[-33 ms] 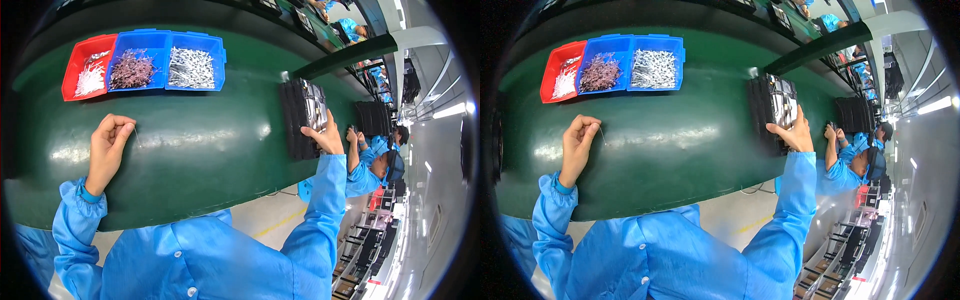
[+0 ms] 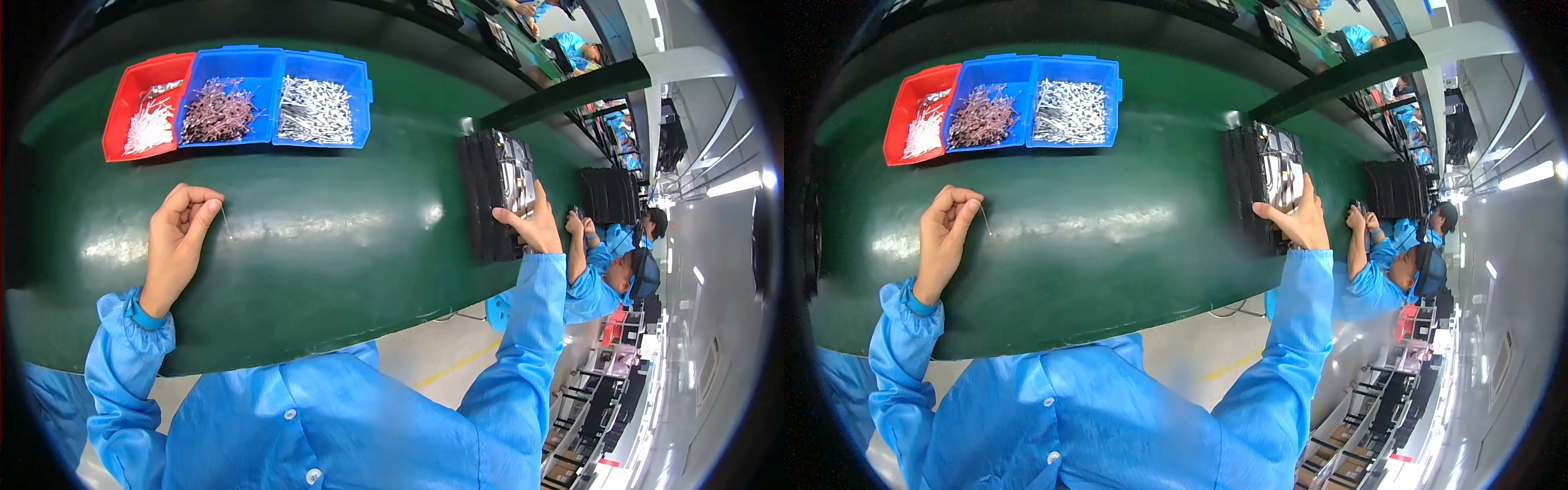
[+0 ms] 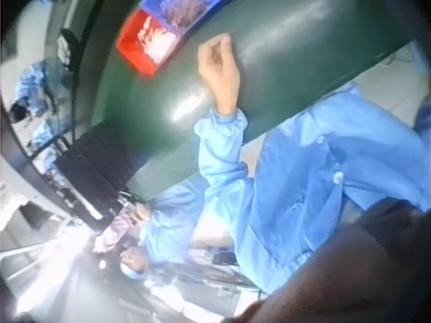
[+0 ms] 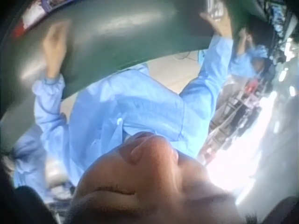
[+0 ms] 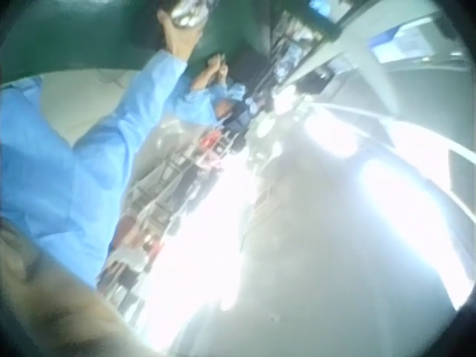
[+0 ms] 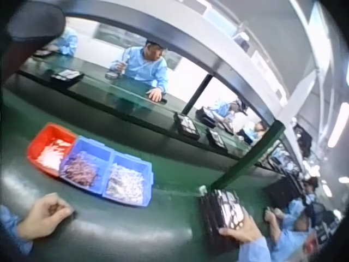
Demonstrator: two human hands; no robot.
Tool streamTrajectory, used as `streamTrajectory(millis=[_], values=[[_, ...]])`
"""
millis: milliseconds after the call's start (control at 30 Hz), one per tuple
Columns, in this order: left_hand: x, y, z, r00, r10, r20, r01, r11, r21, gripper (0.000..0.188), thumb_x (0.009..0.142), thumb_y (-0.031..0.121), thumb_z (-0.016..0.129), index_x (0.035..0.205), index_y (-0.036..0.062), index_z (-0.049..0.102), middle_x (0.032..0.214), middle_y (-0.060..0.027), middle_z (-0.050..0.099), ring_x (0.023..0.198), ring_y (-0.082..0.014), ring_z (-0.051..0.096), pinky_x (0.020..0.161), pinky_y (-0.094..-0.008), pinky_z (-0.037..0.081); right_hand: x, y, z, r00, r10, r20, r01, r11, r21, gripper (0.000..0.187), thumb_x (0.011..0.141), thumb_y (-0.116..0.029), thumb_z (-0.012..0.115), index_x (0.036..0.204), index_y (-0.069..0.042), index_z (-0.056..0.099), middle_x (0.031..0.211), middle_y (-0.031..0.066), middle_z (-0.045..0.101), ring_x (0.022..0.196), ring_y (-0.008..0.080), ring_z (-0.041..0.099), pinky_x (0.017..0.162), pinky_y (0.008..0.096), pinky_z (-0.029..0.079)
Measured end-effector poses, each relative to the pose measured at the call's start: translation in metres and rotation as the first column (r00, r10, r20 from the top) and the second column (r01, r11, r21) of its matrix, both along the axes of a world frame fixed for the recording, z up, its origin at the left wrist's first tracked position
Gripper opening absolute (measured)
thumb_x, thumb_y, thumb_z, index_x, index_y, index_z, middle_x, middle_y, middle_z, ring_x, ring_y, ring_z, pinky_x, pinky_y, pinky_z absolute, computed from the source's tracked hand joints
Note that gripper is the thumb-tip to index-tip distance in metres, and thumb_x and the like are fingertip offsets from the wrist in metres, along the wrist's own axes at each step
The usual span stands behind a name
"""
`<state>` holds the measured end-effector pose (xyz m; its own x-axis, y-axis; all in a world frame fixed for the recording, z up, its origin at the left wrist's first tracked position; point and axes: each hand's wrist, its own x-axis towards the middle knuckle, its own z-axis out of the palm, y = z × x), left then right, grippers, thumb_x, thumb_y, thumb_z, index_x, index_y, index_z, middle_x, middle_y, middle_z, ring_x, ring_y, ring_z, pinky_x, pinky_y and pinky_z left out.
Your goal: The person assembles electronic tablet devices on a production line by taking small components and adhesive strips from plastic bins, peeling and applying them onto the device frames and circuit boards, and setting the assembled units down on the workbench.
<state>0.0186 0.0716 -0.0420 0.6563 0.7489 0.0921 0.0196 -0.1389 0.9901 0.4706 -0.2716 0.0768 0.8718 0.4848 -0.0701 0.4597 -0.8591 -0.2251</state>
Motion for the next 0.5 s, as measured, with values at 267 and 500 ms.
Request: streamTrajectory(millis=[267, 500], values=[[-0.010, 0.006, -0.001, 1.000, 0.002, 0.026, -0.001, 0.999, -0.048, 0.013, 0.103, 0.008, 0.066, 0.106, -0.0044, 0.069, 0.100, -0.0008, 0.059, 0.087, -0.0047, 0.057, 0.078, -0.0205, 0.046, -0.006, 0.007, -0.002, 0.997, 0.079, -0.002, -0.079, 0.995, 0.058, 0.134, 0.060, -0.061, 0.093, 0.157, 0.008, 0.032, 0.143, 0.0339, 0.051, 0.133, 0.0427, 0.052, 0.113, 0.0448, 0.041], [0.012, -0.007, 0.027, 0.978, -0.123, 0.171, 0.166, 0.949, -0.267, 0.010, 0.099, 0.006, 0.071, 0.106, 0.0000, 0.075, 0.098, -0.0029, 0.064, 0.091, -0.0101, 0.060, 0.081, -0.0246, 0.048, -0.147, 0.083, 0.018, 0.904, 0.294, 0.312, -0.422, 0.734, 0.532, 0.067, 0.086, -0.017, 0.083, 0.143, 0.004, 0.055, 0.138, 0.0201, 0.060, 0.121, 0.0293, 0.060, 0.105, 0.0379, 0.046]])
